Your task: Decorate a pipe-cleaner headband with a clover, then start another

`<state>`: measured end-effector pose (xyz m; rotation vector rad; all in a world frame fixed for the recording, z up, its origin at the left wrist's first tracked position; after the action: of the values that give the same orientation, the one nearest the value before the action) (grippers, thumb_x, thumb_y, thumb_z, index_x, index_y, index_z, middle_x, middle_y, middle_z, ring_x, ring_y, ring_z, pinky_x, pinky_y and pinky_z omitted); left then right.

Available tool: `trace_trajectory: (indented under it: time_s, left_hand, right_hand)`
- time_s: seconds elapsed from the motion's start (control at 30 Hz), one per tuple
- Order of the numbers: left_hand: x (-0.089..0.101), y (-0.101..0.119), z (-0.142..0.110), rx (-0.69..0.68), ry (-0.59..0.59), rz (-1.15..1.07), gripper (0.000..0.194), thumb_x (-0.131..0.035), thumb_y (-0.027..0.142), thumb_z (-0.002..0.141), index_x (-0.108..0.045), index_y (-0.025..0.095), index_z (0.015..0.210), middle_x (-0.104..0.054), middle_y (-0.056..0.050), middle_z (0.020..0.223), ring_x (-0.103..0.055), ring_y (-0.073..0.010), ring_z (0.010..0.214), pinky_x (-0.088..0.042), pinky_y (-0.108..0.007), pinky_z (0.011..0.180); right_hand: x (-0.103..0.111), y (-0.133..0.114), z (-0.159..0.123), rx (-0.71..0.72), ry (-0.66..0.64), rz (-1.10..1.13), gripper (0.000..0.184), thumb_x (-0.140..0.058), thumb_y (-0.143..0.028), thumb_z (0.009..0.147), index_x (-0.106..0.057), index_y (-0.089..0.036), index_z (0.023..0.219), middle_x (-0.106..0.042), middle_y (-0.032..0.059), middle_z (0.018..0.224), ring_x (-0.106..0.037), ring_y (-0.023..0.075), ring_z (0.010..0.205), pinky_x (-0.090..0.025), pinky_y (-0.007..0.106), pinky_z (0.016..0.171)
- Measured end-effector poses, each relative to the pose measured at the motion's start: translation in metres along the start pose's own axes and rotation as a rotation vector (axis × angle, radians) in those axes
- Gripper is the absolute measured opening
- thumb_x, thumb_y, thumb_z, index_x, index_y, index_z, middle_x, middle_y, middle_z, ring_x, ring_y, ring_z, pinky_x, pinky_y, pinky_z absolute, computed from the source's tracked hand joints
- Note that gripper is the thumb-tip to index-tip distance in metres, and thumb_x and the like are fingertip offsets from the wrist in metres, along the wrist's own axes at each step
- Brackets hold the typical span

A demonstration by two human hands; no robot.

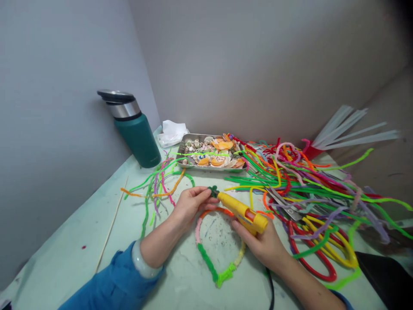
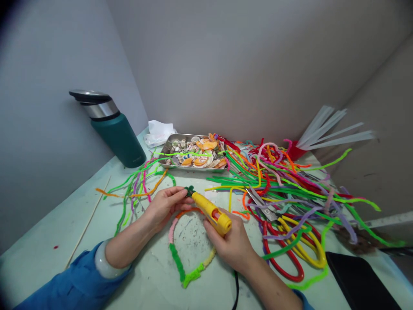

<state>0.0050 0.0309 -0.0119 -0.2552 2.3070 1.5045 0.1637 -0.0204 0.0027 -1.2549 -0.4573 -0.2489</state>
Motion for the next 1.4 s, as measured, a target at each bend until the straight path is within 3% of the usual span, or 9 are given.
trace_trajectory:
  time_s: [0.23,0.73,1.07,1.4]
  left_hand:
    - [0.0012,0.0022,0.0010,-0.047,-0.002,0.008,0.008,-0.057,0.014,0.080,-0.058,0.008,0.085,-0.066,-0.008,0.059,-0.062,-0.0108,0.049,-0.051,-0.018,0.052]
    - [0.0023,0.0015,0.0019,-0.047,-0.003,0.020,0.009,-0.059,0.016,0.078,-0.054,0.010,0.082,-0.066,-0.008,0.059,-0.061,-0.0105,0.046,-0.049,-0.017,0.049]
    - [0.0027,0.0013,0.0017,-0.059,-0.013,0.019,0.013,-0.063,0.018,0.076,-0.054,0.011,0.082,-0.066,-0.006,0.058,-0.061,-0.0111,0.048,-0.049,-0.018,0.050]
    - [0.0023,0.0012,0.0020,-0.055,-0.007,0.015,0.013,-0.064,0.018,0.075,-0.054,0.011,0.081,-0.065,-0.006,0.057,-0.061,-0.0111,0.047,-0.049,-0.018,0.049]
  right_hand:
    - [0.0004,-0.0081,-0.0005,0.030,-0.006,-0.078,0.013,-0.055,-0.027,0.081,-0.060,-0.015,0.080,-0.060,0.0023,0.067,-0.055,0.0154,0.059,-0.044,0.025,0.056]
    - [0.0009,-0.0024,-0.0003,0.003,0.012,-0.024,0.015,-0.055,-0.027,0.081,-0.060,-0.017,0.091,-0.063,0.0050,0.079,-0.060,0.0203,0.075,-0.048,0.030,0.069]
    - [0.0019,-0.0064,0.0006,0.024,-0.001,-0.062,0.009,-0.055,-0.026,0.080,-0.059,-0.018,0.078,-0.060,0.0039,0.072,-0.060,0.0209,0.074,-0.049,0.030,0.069]
    - [0.0015,-0.0065,0.0004,0.017,-0.006,-0.054,0.009,-0.055,-0.027,0.079,-0.059,-0.019,0.078,-0.061,0.0039,0.073,-0.060,0.0209,0.072,-0.049,0.030,0.070]
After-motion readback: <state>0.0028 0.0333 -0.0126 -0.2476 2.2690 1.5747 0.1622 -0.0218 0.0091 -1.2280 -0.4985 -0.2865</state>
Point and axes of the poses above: each hand's wrist, its own z-axis towards the middle knuckle, its own x-axis out of the back of the hand, y = z × x, the point moved 7 cm from there along z, towards the middle knuckle
